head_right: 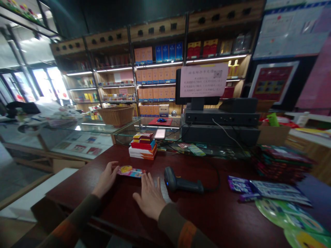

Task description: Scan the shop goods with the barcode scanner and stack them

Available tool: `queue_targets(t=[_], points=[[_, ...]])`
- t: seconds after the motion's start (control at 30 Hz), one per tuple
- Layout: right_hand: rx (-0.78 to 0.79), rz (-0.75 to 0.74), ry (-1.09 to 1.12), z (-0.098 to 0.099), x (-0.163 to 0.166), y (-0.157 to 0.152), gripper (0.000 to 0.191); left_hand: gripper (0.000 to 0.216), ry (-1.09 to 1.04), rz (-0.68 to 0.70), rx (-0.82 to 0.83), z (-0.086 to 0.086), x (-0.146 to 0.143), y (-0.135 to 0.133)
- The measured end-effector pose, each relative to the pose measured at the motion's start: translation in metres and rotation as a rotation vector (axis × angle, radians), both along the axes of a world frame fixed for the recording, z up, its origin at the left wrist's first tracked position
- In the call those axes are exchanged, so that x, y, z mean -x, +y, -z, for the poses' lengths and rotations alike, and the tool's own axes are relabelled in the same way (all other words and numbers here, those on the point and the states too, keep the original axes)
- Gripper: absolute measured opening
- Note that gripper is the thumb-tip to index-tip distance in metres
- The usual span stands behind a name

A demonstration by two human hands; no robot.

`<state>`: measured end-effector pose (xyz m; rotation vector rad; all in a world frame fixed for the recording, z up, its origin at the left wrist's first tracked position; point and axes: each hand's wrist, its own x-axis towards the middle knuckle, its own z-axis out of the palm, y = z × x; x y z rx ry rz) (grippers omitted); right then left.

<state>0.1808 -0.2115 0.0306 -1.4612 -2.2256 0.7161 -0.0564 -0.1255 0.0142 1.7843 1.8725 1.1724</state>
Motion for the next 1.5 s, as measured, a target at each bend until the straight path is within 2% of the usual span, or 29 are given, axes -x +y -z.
queue_targets(t=[0.4,0.93,1.27,1.5], points=[[-0.137,-0.028,-0.063,0.015,-0.002,-0.002,0.071,0.031,0.439,-0.032,0.086,-0.012,0.000,-0.019],[-0.266,-0.006,-0.066,0.011,-0.003,-0.004,0.067,0.036,0.490,0.059,0.121,-0.012,0.001,-0.015],[-0.278,-0.012,-0.088,0.006,-0.004,-0.004,0.067,0.038,0.530,0.061,0.178,-0.019,-0.005,-0.013],[-0.297,0.006,-0.071,0.004,-0.006,-0.005,0.069,0.040,0.556,0.058,0.162,-0.027,-0.006,-0.016]])
